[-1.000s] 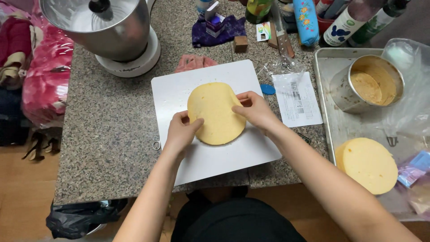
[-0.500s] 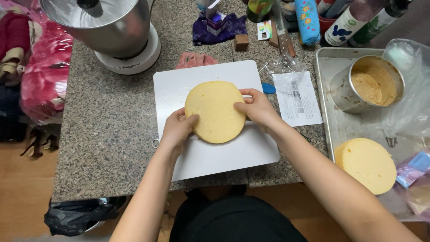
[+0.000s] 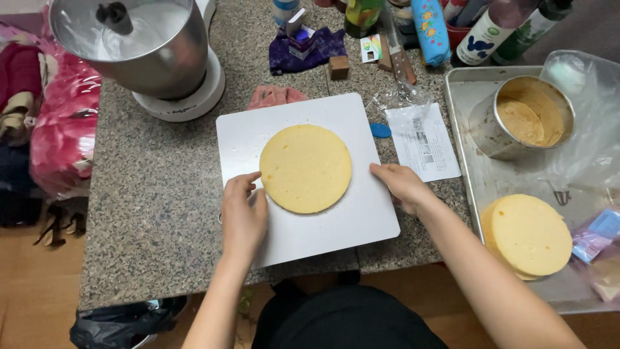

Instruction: Slicing a sponge cake into even horizontal layers and placing them on a tray.

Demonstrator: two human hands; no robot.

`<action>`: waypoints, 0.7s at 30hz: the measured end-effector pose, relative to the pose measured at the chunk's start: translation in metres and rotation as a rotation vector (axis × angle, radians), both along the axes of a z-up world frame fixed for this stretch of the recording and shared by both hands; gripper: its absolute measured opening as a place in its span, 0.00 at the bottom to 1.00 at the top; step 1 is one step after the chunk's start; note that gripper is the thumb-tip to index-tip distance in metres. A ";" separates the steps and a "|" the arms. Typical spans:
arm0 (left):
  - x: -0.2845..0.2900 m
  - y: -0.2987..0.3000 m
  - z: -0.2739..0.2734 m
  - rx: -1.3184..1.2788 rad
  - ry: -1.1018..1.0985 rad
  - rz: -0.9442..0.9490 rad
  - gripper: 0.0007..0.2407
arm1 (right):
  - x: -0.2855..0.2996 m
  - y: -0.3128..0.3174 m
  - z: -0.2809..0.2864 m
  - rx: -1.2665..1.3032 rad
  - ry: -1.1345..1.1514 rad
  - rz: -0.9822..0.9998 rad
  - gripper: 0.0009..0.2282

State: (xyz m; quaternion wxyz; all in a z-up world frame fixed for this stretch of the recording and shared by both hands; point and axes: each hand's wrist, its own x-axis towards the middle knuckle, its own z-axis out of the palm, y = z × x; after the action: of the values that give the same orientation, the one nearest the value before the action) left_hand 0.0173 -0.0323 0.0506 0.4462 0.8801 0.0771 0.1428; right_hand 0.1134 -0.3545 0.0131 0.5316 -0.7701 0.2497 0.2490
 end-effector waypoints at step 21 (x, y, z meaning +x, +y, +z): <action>0.014 -0.090 0.073 0.063 -0.273 -0.425 0.14 | -0.134 -0.084 0.039 0.684 -0.440 -0.577 0.17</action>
State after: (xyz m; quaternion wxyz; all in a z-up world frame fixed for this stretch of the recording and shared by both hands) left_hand 0.0316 -0.1225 0.1239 0.4449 0.8626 -0.1750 0.1654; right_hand -0.0206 -0.4386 0.0520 0.8410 -0.4855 0.2385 -0.0088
